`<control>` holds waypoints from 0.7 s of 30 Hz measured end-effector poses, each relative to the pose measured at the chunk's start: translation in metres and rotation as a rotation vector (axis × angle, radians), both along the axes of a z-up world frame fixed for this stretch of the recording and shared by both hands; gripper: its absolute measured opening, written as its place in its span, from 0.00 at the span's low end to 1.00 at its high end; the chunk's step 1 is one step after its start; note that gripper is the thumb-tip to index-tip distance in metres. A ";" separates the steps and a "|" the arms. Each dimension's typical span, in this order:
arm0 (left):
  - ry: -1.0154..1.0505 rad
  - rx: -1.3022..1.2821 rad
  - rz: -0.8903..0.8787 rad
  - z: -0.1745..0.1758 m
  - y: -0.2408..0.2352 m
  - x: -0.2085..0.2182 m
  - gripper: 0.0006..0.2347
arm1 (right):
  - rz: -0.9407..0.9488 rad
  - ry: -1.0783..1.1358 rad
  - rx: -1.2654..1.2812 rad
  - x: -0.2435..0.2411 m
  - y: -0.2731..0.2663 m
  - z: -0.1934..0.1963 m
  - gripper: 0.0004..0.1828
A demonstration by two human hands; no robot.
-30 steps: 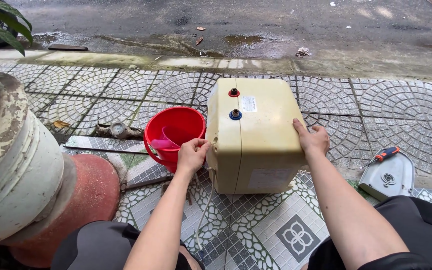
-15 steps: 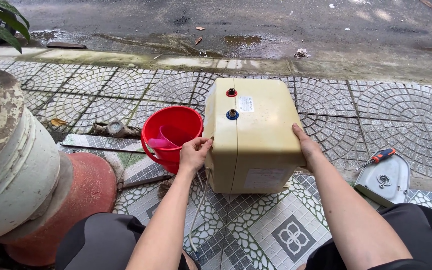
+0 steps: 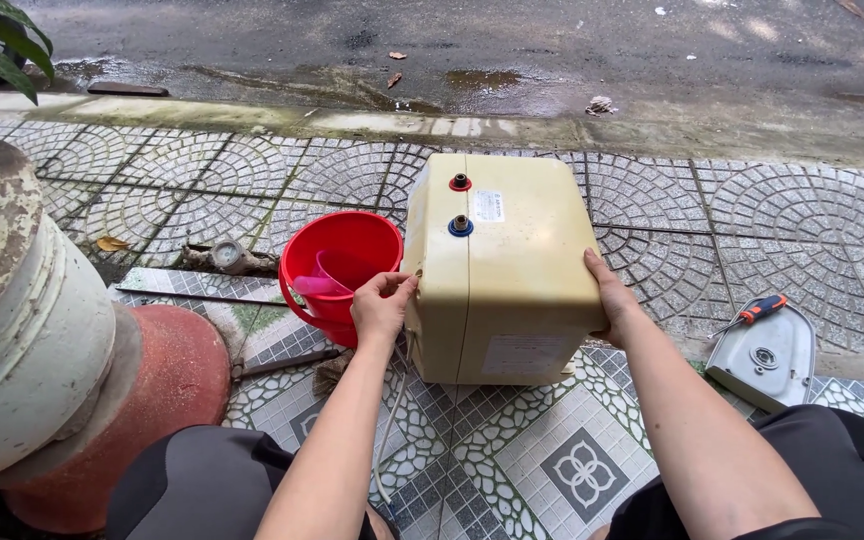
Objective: The person works on a beige appliance placed on a tiled floor, using a wrench to tighten a nut on the side. They then handle a wire, attaching a metal loop to it and inserting it into the appliance.
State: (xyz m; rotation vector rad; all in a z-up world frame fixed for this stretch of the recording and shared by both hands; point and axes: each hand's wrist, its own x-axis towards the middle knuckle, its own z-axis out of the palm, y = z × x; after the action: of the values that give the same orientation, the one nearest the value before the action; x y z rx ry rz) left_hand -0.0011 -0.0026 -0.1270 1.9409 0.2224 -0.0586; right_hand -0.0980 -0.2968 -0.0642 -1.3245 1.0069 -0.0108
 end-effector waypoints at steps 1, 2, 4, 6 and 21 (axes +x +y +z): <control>0.001 0.000 -0.001 -0.002 0.001 0.000 0.08 | -0.001 0.001 0.000 -0.005 0.008 0.011 0.58; 0.002 -0.010 -0.036 -0.004 0.001 0.001 0.07 | -0.029 -0.019 0.046 -0.010 0.017 0.022 0.58; 0.000 -0.017 -0.067 -0.006 0.006 0.004 0.07 | -0.054 -0.042 0.096 -0.013 0.027 0.032 0.58; -0.006 -0.006 -0.144 -0.010 0.009 0.005 0.07 | -0.052 -0.053 0.110 -0.013 0.025 0.028 0.57; 0.049 0.077 -0.463 -0.014 0.009 0.013 0.13 | -0.065 0.041 0.015 0.000 -0.010 -0.008 0.55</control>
State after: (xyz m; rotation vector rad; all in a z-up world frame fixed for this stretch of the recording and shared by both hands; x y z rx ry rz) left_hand 0.0116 0.0065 -0.1408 2.0342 -0.1995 -0.4076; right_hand -0.0984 -0.3072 -0.0719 -1.2822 1.0824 -0.0251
